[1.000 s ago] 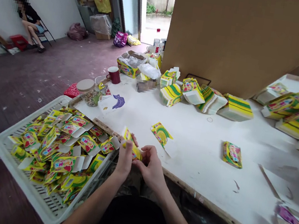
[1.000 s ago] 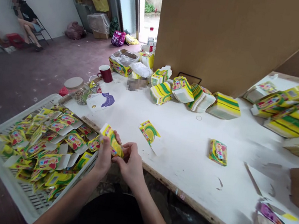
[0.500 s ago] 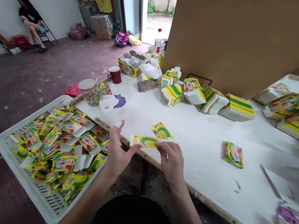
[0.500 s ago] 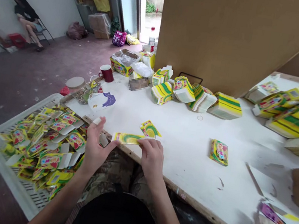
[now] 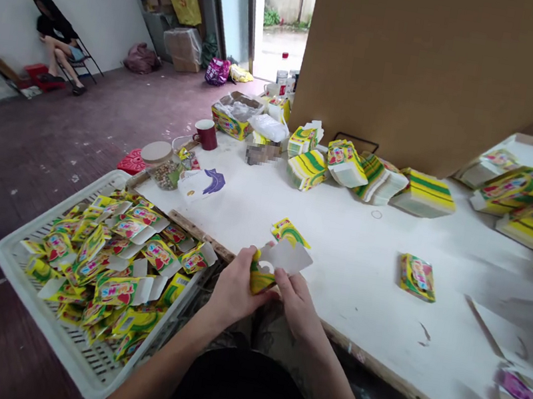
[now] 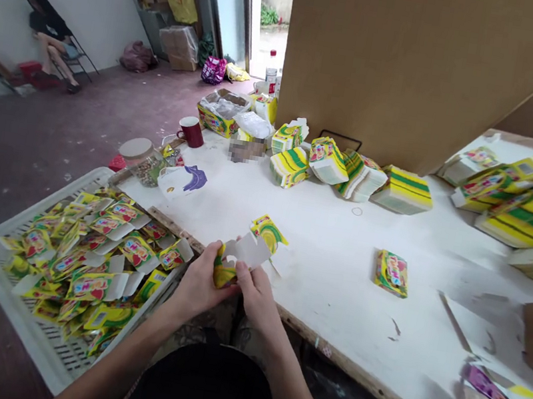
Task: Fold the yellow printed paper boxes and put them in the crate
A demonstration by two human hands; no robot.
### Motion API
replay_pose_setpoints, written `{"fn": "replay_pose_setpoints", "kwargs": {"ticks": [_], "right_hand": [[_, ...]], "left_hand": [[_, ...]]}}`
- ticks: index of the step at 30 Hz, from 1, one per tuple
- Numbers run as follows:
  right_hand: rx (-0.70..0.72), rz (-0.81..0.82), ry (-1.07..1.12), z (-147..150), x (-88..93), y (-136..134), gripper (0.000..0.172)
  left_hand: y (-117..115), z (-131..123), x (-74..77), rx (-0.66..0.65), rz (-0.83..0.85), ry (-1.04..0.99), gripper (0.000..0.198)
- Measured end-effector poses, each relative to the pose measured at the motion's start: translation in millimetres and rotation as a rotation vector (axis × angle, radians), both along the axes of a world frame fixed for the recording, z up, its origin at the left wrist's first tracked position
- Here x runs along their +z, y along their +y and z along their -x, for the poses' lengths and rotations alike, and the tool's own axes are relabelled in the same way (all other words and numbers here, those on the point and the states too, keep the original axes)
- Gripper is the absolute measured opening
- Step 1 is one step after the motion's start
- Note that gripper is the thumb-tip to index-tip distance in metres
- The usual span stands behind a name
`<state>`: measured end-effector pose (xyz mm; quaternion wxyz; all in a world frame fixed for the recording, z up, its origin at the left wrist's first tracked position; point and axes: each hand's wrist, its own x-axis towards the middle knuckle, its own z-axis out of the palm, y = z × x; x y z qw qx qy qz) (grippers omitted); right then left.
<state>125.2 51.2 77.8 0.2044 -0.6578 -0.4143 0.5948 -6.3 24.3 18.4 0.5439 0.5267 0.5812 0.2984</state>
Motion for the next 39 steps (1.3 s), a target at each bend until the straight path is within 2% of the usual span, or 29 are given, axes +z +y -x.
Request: {"fn": "replay_pose_setpoints", "kwargs": {"ticks": [2, 5, 8, 11, 13, 15, 17, 19, 21, 23, 28, 32, 36, 39], "right_hand": [[-0.134, 0.194, 0.238, 4, 1.7, 2, 0.047], [-0.238, 0.339, 0.412, 5, 5.9, 5, 0.04], [-0.241, 0.361, 0.44, 2, 7.7, 6, 0.05], [-0.201, 0.323, 0.394, -1, 5.9, 3, 0.054], [-0.134, 0.241, 0.315, -2, 4.6, 1, 0.057], [0.016, 0.092, 0.207, -3, 4.3, -1, 0.062], [0.205, -0.062, 0.081, -3, 4.5, -1, 0.065], [0.342, -0.194, -0.045, -4, 3.8, -2, 0.059], [0.371, -0.31, -0.167, -4, 1.6, -3, 0.052], [0.376, -0.392, -0.256, -7, -1.0, -4, 0.052], [0.584, -0.367, -0.253, -15, -3.2, -2, 0.05], [0.537, -0.264, -0.246, -19, -0.4, 1, 0.045], [0.681, -0.19, -0.233, -21, 5.5, 4, 0.066], [0.718, -0.187, -0.245, -23, 8.5, 6, 0.058]], "left_hand": [[-4, -1, -2.9, 0.011, -0.118, 0.025, 0.067], [-5, 3, -6.1, -0.028, -0.216, 0.001, 0.064], [-3, 5, -6.0, -0.079, -0.254, -0.051, 0.069], [-3, 4, -4.0, -0.093, -0.26, -0.076, 0.065], [-4, 1, -3.5, -0.088, -0.241, -0.08, 0.06], [-5, -2, -4.5, -0.069, -0.205, -0.083, 0.056], [-5, -4, -6.6, -0.046, -0.153, -0.088, 0.059], [-6, -5, -8.8, -0.018, -0.107, -0.092, 0.069], [-6, -6, -9.9, 0.019, -0.076, -0.086, 0.073], [-6, -5, -9.9, 0.055, -0.062, -0.08, 0.072], [-8, 0, -9.3, 0.072, -0.063, -0.11, 0.071], [-8, 4, -10.1, 0.057, -0.07, -0.125, 0.072], [-4, 9, -10.0, 0.019, -0.079, -0.107, 0.076], [-1, 12, -8.9, -0.007, -0.078, -0.09, 0.07]]}}
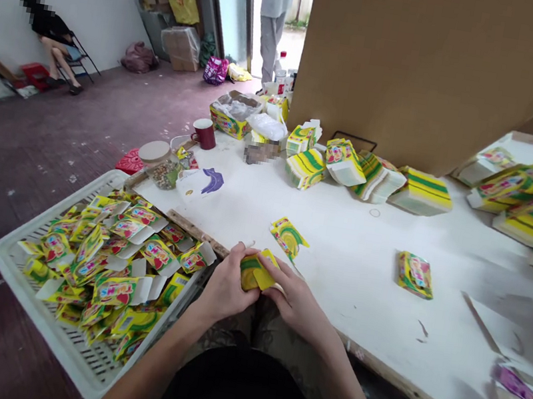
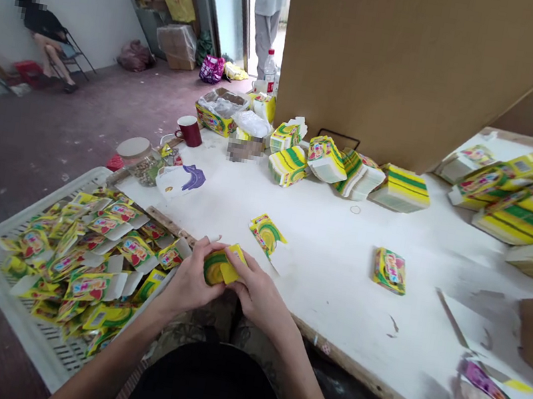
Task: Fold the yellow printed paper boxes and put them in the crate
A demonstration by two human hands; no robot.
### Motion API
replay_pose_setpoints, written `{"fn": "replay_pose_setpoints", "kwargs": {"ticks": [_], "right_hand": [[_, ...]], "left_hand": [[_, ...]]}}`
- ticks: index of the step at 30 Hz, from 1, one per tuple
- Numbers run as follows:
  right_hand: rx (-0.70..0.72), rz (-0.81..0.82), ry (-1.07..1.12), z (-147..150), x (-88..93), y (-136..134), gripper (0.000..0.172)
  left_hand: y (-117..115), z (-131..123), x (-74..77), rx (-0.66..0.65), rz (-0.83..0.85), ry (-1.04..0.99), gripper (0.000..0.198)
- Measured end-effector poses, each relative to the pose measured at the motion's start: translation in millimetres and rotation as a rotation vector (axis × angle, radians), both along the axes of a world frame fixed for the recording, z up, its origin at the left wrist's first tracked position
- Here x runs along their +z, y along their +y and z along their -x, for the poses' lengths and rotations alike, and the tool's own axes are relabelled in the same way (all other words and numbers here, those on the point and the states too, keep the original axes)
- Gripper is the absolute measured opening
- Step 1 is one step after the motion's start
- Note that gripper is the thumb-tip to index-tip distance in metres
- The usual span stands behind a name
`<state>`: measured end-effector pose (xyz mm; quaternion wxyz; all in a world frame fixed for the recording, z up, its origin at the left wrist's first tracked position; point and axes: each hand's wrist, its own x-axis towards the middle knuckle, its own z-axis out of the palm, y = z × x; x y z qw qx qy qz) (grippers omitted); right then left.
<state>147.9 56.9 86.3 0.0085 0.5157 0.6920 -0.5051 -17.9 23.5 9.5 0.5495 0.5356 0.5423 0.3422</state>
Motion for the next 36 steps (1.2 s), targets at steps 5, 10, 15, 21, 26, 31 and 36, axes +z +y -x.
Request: {"fn": "replay_pose_setpoints", "kwargs": {"ticks": [5, 10, 15, 21, 26, 31, 36], "right_hand": [[-0.054, -0.051, -0.04, -1, -2.4, -1, 0.041], [-0.022, -0.048, -0.023, -2, -0.1, 0, 0.031], [0.001, -0.008, -0.039, -5, 5.6, 2, 0.026], [0.027, -0.033, -0.142, -2, -1.2, -9, 0.036], [0.094, 0.026, -0.065, -7, 3.2, -2, 0.037], [0.098, 0.033, -0.076, -6, 12.4, 6, 0.026], [0.044, 0.016, -0.047, -2, 10.4, 3, 0.026]], "left_hand": [[-1, 0, 1.4, -0.036, -0.005, 0.007, 0.067], [-3, 1, 0.8, -0.053, 0.013, -0.019, 0.065], [-6, -1, 0.5, -0.086, 0.035, -0.1, 0.075], [-9, 0, -1.6, -0.088, 0.032, -0.088, 0.075], [-9, 2, -2.3, -0.121, 0.049, -0.114, 0.079], [-9, -2, 0.0, -0.141, 0.057, -0.121, 0.078], [-5, 0, 0.6, -0.15, 0.048, -0.116, 0.075]]}}
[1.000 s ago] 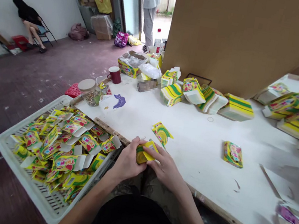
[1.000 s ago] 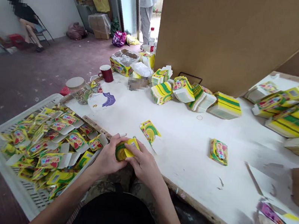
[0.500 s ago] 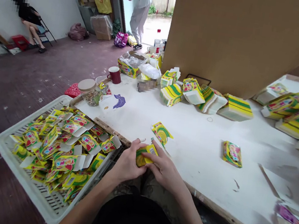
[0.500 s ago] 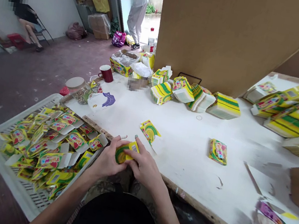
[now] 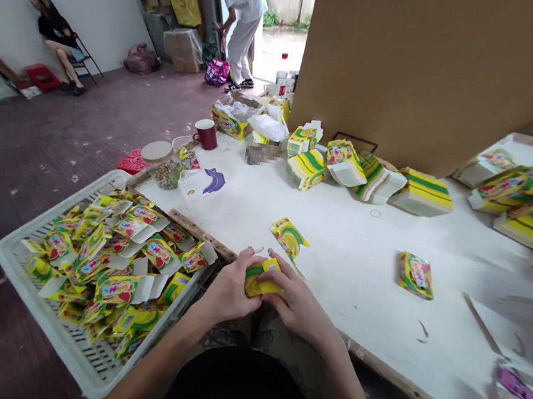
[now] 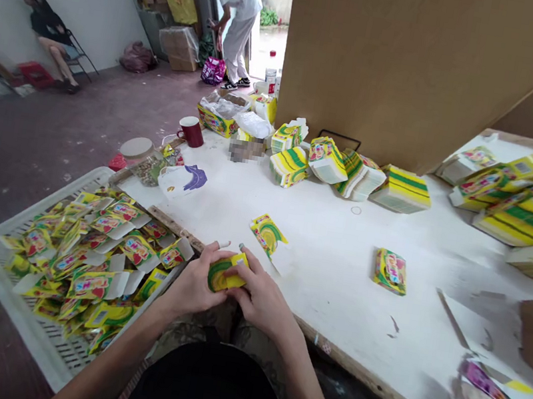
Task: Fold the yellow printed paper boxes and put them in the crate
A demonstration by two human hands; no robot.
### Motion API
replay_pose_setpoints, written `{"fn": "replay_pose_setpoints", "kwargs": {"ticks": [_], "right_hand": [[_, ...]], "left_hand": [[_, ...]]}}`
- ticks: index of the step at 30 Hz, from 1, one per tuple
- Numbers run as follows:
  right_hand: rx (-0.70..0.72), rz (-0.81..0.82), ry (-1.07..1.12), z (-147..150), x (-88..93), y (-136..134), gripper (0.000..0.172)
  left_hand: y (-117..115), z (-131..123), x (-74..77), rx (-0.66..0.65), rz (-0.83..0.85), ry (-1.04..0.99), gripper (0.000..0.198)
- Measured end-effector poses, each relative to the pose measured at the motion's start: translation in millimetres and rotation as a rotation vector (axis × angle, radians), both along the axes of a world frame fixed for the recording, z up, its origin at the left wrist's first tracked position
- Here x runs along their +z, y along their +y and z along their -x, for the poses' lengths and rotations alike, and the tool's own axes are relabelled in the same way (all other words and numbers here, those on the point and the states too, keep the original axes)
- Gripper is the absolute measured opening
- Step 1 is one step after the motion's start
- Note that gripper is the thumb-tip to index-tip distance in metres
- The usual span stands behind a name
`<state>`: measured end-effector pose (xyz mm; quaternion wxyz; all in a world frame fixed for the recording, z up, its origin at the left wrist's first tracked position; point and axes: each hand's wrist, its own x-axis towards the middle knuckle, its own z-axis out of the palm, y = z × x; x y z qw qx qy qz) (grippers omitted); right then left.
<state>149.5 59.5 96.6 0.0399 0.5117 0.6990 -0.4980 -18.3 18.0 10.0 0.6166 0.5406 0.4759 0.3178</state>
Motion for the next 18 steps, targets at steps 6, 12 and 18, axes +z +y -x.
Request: {"fn": "replay_pose_setpoints", "kwargs": {"ticks": [6, 12, 18], "right_hand": [[-0.033, 0.021, 0.08, -8, -3.5, 2, 0.024], [-0.101, -0.059, 0.043, -9, -5.2, 2, 0.015], [-0.18, -0.117, 0.023, -8, -11.2, -4, 0.017]], "left_hand": [[4, 4, 3.2, -0.011, 0.011, -0.019, 0.078], [6, 3, 2.5, -0.044, 0.033, -0.001, 0.075], [-1, -3, -6.1, -0.014, 0.121, -0.012, 0.066]]}}
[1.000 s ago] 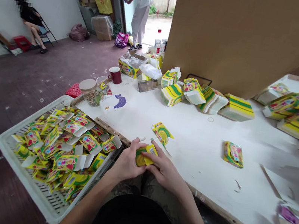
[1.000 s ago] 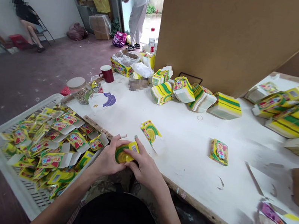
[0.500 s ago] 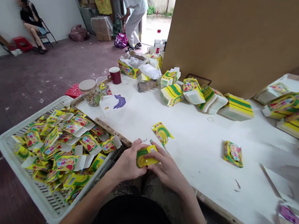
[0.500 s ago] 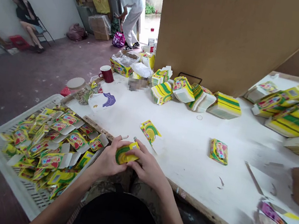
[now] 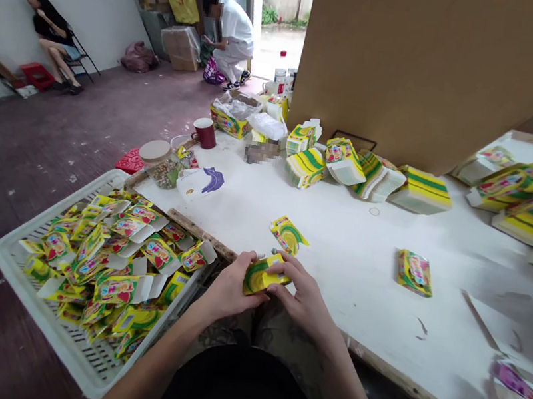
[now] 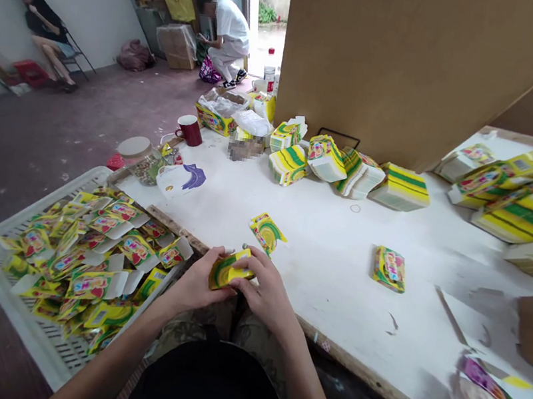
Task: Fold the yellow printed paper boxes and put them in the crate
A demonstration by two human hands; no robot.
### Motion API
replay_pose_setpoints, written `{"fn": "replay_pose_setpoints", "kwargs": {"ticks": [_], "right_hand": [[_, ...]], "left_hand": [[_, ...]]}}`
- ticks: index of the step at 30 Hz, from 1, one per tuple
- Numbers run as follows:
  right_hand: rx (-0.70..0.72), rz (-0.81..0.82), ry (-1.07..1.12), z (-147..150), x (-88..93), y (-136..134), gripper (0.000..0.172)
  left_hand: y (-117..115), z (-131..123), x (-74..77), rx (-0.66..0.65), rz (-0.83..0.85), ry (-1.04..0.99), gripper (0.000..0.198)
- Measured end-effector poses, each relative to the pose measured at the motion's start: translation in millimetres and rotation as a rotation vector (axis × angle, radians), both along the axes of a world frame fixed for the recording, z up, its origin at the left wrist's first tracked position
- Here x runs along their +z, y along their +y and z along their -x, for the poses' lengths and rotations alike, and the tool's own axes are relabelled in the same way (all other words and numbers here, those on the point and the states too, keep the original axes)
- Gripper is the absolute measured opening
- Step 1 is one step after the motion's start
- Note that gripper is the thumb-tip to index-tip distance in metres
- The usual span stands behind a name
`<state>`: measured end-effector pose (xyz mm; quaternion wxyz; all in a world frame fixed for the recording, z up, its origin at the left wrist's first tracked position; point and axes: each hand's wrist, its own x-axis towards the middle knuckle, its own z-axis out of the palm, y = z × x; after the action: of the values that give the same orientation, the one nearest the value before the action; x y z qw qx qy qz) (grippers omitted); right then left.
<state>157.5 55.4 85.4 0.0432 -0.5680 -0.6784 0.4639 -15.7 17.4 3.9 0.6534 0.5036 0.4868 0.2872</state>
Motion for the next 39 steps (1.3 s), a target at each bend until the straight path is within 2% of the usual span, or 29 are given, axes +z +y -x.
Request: {"fn": "replay_pose_setpoints", "kwargs": {"ticks": [4, 8, 11, 15, 20, 23, 28, 32, 39], "right_hand": [[0.042, 0.008, -0.034, -1, 2.6, 1, 0.019], [0.101, 0.108, -0.045, -2, 8.2, 8, 0.015], [0.059, 0.129, -0.036, -1, 5.5, 7, 0.02], [0.011, 0.063, 0.001, 2, -3.2, -2, 0.028], [0.085, 0.131, -0.006, -2, 0.0, 1, 0.016], [0.12, 0.165, -0.045, -4, 2.8, 4, 0.017], [0.059, 0.076, -0.029, -1, -5.0, -3, 0.024], [0.035, 0.025, 0.022, -1, -8.6, -6, 0.029], [0.144, 0.043, -0.029, -6, -1.5, 3, 0.013]], "left_hand": [[0, 4, -3.2, 0.028, 0.013, 0.002, 0.065], [6, 12, -1.3, 0.002, -0.005, 0.001, 0.072], [9, 14, 0.9, 0.003, -0.028, 0.037, 0.07], [8, 13, 1.0, 0.028, -0.046, 0.1, 0.065], [5, 14, -0.4, 0.009, -0.054, 0.085, 0.07], [5, 14, -0.2, 0.0, -0.064, 0.096, 0.069], [4, 10, -0.2, 0.04, -0.081, 0.148, 0.062], [6, 12, -2.9, 0.058, -0.073, 0.144, 0.067], [9, 18, -2.0, 0.013, -0.099, 0.127, 0.071]]}}
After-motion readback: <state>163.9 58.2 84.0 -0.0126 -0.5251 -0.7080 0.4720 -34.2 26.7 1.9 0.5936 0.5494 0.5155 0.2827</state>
